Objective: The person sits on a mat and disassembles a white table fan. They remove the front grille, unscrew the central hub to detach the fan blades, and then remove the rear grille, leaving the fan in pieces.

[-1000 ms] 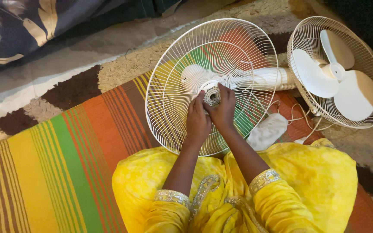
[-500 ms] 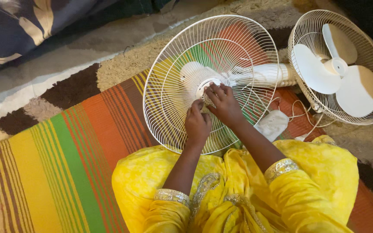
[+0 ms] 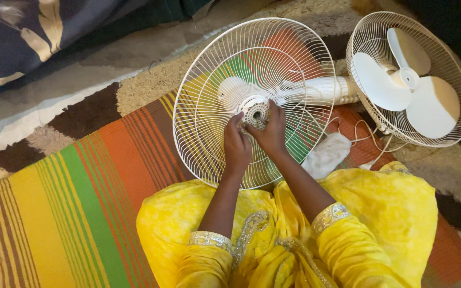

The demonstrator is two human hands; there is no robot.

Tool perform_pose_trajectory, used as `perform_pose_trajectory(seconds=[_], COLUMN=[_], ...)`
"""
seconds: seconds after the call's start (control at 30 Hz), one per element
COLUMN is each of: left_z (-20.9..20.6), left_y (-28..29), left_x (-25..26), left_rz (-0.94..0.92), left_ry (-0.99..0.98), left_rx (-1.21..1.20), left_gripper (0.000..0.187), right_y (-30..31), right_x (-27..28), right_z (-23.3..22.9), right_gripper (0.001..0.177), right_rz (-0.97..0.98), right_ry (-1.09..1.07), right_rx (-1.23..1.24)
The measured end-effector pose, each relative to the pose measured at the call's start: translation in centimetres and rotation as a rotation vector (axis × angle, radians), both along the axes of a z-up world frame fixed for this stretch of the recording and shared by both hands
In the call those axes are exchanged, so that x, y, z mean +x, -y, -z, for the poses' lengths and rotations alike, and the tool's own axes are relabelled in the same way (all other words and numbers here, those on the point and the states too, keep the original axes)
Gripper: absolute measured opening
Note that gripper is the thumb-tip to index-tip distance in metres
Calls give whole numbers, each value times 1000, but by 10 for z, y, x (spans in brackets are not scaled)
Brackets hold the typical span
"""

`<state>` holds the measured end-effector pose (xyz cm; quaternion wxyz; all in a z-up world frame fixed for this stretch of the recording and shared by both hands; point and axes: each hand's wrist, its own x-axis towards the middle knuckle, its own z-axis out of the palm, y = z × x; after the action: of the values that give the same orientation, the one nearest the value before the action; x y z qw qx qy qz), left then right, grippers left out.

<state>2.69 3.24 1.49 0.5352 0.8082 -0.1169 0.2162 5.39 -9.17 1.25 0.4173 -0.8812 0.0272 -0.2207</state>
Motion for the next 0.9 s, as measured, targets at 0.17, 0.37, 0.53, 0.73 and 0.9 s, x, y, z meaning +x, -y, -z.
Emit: perform_pose_trajectory(seconds=[0.17, 0.37, 0.53, 0.73, 0.9], left_z=[1, 4, 15, 14, 6], left_y=[0, 5, 7, 16, 13], left_x=[6, 3, -2, -15, -9], left_rz=[-5, -50, -92, 4, -64], left_ry=[-31, -67, -99, -246, -202], left_rx=[98, 181, 177, 271, 239], left_gripper=[58, 57, 52, 59, 54], right_y=[-3, 4, 20, 51, 34], right_x=[1, 0, 0, 17, 4], right_z=[2, -8, -9, -13, -21], right_gripper=[90, 84, 84, 75, 86], right_rz=[27, -53, -232, -491, -448], right_ry=[71, 108, 115, 268, 105], right_rx=[-70, -184, -348, -871, -397])
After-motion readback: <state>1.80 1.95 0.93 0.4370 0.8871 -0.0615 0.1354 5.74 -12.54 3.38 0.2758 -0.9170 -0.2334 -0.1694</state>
